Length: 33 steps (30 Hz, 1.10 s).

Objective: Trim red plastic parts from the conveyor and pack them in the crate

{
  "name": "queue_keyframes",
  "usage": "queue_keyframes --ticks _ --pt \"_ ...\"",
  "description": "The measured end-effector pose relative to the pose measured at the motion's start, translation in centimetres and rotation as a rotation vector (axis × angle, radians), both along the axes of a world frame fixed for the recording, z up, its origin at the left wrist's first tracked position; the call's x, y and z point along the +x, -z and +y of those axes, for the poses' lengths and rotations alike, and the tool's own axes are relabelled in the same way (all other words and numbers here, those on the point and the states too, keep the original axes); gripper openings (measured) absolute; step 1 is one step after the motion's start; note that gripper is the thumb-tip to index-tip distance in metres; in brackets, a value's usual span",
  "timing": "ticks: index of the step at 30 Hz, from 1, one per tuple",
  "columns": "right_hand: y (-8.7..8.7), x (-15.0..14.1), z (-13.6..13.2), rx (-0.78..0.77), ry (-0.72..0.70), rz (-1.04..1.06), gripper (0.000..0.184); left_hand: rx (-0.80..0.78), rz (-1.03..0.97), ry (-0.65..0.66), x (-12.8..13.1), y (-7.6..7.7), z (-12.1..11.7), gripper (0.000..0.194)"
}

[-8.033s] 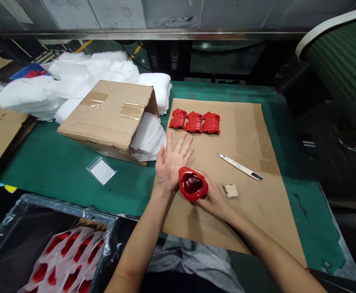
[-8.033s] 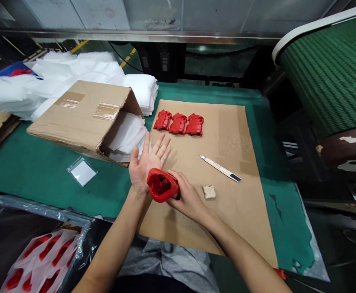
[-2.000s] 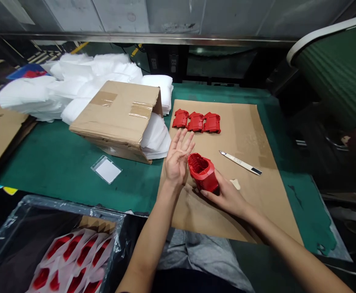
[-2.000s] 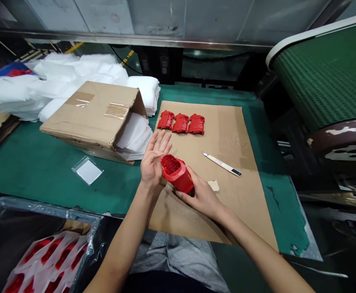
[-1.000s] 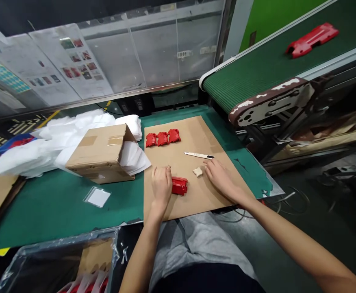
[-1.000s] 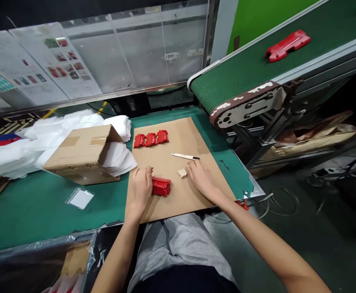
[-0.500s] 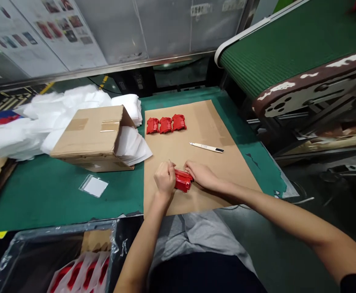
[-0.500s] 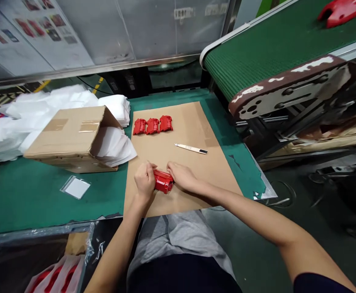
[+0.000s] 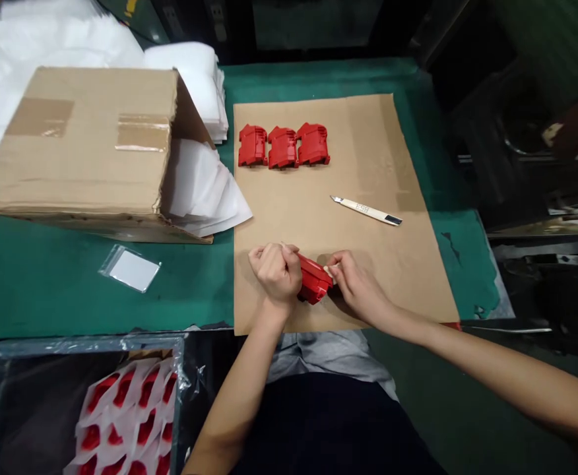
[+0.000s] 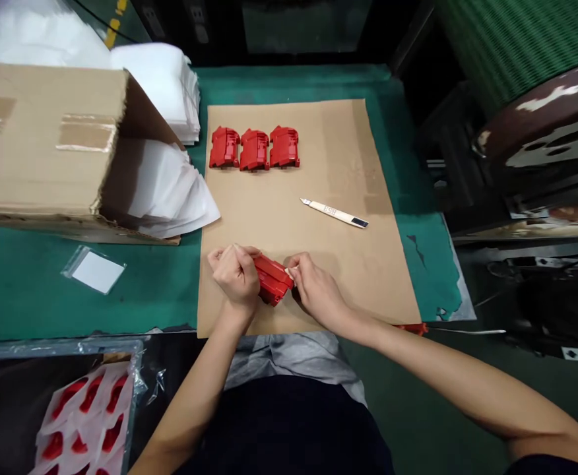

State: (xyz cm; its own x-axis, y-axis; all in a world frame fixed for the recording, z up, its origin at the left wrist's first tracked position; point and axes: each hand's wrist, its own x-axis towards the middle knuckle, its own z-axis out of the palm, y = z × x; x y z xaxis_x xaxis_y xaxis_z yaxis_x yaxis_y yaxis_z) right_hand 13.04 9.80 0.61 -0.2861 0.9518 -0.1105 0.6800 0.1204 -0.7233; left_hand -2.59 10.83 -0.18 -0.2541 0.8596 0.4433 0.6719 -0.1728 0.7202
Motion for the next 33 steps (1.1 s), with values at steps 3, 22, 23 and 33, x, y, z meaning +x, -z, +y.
queue_keyframes --ticks 3,22,23,33 --pt "-0.09 -0.04 0.27 -0.015 0.038 -0.054 0.015 -0.010 -0.017 0.000 0.05 0.03 0.04 0.039" --pt "-0.56 -0.33 0.03 0.012 0.011 -0.017 0.012 0.143 0.098 -0.043 0.07 0.00 0.53 0.039" --pt "-0.60 -0.29 0.00 0.002 -0.009 -0.014 0.012 0.145 0.099 -0.049 0.08 0.01 0.54 0.039" --pt "-0.52 -0.47 -0.22 0.002 0.004 -0.041 0.014 0.145 0.115 -0.065 0.16 0.07 0.62 0.041"
